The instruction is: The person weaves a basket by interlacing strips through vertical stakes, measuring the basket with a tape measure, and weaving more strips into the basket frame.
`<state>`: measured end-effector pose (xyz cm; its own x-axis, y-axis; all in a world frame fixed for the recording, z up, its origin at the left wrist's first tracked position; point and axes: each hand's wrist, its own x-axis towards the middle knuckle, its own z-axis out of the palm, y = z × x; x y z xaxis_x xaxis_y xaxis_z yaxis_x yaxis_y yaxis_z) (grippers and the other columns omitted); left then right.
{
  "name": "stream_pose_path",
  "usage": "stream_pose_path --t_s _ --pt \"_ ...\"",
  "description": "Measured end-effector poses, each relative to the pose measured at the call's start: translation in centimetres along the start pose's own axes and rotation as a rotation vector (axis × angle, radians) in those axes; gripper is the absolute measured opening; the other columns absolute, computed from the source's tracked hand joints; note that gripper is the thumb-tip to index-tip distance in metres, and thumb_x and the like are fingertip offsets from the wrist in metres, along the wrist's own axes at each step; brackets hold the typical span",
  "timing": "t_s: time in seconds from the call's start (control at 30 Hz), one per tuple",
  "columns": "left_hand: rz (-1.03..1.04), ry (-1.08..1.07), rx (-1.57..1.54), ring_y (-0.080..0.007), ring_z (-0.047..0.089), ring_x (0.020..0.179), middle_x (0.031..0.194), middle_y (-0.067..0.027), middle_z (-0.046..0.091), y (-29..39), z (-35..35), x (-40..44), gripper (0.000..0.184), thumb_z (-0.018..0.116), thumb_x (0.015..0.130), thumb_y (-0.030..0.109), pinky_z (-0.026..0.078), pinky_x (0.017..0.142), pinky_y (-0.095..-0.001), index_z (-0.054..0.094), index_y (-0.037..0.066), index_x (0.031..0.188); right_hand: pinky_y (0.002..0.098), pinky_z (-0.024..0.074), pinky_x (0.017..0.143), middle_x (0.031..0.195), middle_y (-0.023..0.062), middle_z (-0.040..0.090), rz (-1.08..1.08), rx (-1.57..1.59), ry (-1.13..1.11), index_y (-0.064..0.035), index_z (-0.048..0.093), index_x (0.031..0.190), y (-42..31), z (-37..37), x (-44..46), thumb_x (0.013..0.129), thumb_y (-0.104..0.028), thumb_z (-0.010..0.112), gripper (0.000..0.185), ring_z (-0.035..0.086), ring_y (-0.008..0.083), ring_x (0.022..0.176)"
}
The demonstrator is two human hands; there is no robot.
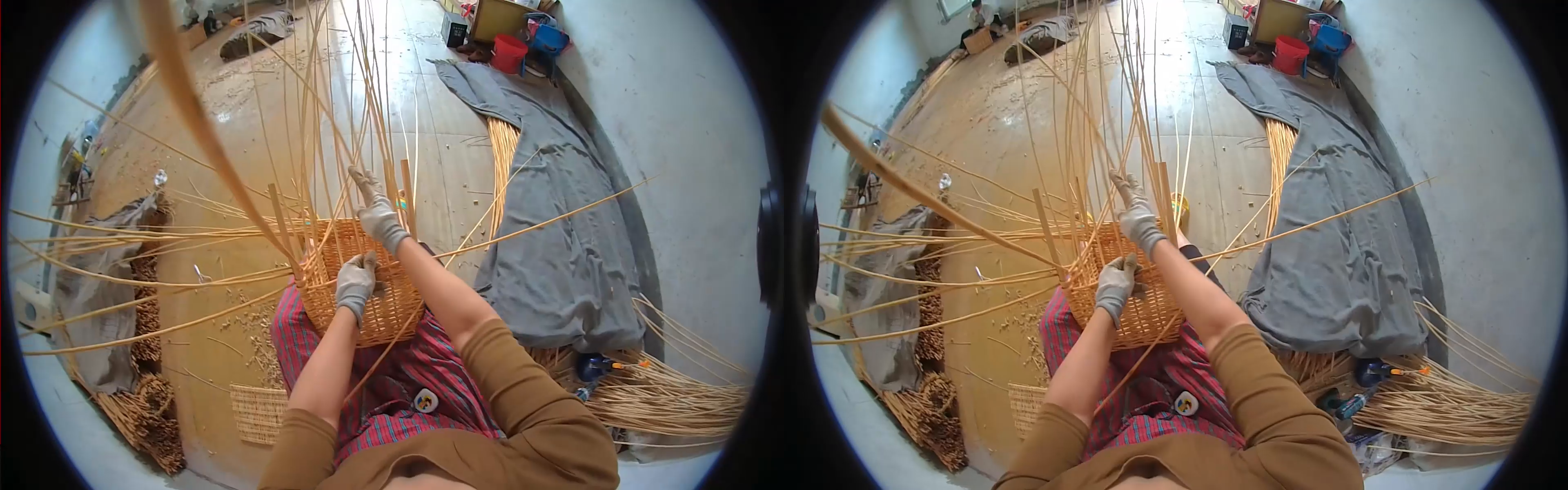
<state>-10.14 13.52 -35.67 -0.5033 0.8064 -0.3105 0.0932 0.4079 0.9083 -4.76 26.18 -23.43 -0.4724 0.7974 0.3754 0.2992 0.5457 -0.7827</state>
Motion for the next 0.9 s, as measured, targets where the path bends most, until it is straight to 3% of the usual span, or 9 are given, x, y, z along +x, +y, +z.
stream_pose_path --t_s 0.1,0.27,0.4,0.57,0.63,0.67,0.83,0.87,0.9 --pt "-0.099 -0.086 -0.017 -0.0216 0.067 0.056 0.074 -0.0115 0.067 1.9 -1.5 0.0 0.043 0.059 0.097 0.043 0.054 0.052 -0.0352 0.065 0.000 0.089 0.0272 0.0475 0.093 0.132 0.0109 0.060 -0.051 0.766 0.286 -0.0203 0.036 0.152 -1.3 2.1 0.7 0.095 0.003 0.050 0.063 0.057 0.0134 0.108" --pt "-0.302 -0.147 -0.247 -0.0253 0.067 0.051 0.075 -0.0109 0.066 8.6 -1.8 -4.5 0.022 0.065 0.095 0.023 0.057 0.044 -0.0371 0.057 0.003 0.090 0.0228 0.0479 0.052 0.073 0.0001 0.059 0.285 0.325 0.416 -0.0090 0.047 0.131 0.2 -6.4 -7.3 0.105 -0.019 0.047 0.028 0.058 0.0095 0.059" --pt "-0.244 -0.135 -0.218 -0.0239 0.068 0.053 0.077 -0.0090 0.064 9.2 -1.5 -5.0 0.020 0.065 0.095 0.019 0.058 0.045 -0.0359 0.055 0.002 0.095 0.0247 0.0479 0.050 0.076 0.0027 0.061 0.460 0.696 0.615 -0.0074 0.052 0.115 2.5 -8.4 -13.3 0.104 -0.019 0.048 0.017 0.059 0.0125 0.058" --pt "-0.106 -0.144 -0.321 -0.0249 0.069 0.062 0.100 -0.0088 0.064 7.1 -1.8 -5.2 0.013 0.054 0.101 0.017 0.062 0.054 -0.0380 0.053 0.007 0.109 0.0378 0.0540 0.055 0.070 0.0102 0.066 0.613 0.546 -0.372 -0.0066 0.063 0.087 -2.6 -9.5 -24.9 0.102 -0.035 0.047 0.036 0.067 0.0199 0.063" --pt "-0.104 -0.185 -0.374 -0.0267 0.071 0.070 0.126 -0.0101 0.057 5.9 -2.0 -5.3 0.023 0.047 0.103 0.016 0.063 0.061 -0.0385 0.047 0.008 0.124 0.0328 0.0506 0.050 0.059 0.0043 0.057 1.265 0.697 -0.798 -0.0082 0.061 0.090 -9.6 -9.3 -26.6 0.099 -0.044 0.055 0.038 0.059 0.0204 0.049" --pt "-0.104 -0.191 -0.343 -0.0267 0.071 0.070 0.126 -0.0101 0.057 5.5 -2.1 -5.5 0.023 0.047 0.103 0.016 0.063 0.061 -0.0385 0.047 0.008 0.124 0.0318 0.0491 0.050 0.062 0.0014 0.053 1.365 1.563 -0.922 -0.0087 0.057 0.102 -4.6 -4.9 -30.8 0.096 -0.044 0.061 0.036 0.054 0.0193 0.049" --pt "0.135 -0.232 -0.175 -0.0274 0.069 0.094 0.141 -0.0163 0.047 4.6 -3.2 -10.8 0.054 0.049 0.101 0.014 0.058 0.081 -0.0351 0.028 0.007 0.150 0.0241 0.0497 0.055 0.082 0.0009 0.060 1.169 1.247 -0.103 -0.0093 0.059 0.107 -5.0 -2.1 -29.4 0.094 -0.023 0.068 0.021 0.058 0.0110 0.065" --pt "0.641 -0.122 0.473 -0.0261 0.065 0.104 0.148 -0.0190 0.041 2.8 -4.9 -11.9 0.065 0.055 0.097 0.012 0.054 0.089 -0.0330 0.022 0.006 0.153 0.0230 0.0503 0.056 0.082 0.0009 0.061 1.099 1.157 0.024 -0.0080 0.061 0.105 -6.4 -4.0 -28.0 0.094 -0.022 0.068 0.019 0.058 0.0099 0.065" --pt "0.329 -0.294 0.233 -0.0264 0.065 0.107 0.154 -0.0190 0.035 7.8 -5.5 -17.4 0.068 0.062 0.093 0.011 0.051 0.094 -0.0341 0.026 0.004 0.151 0.0229 0.0516 0.057 0.081 0.0008 0.061 1.016 1.155 0.147 -0.0067 0.062 0.103 -6.3 -5.4 -27.2 0.094 -0.022 0.067 0.019 0.059 0.0098 0.065"
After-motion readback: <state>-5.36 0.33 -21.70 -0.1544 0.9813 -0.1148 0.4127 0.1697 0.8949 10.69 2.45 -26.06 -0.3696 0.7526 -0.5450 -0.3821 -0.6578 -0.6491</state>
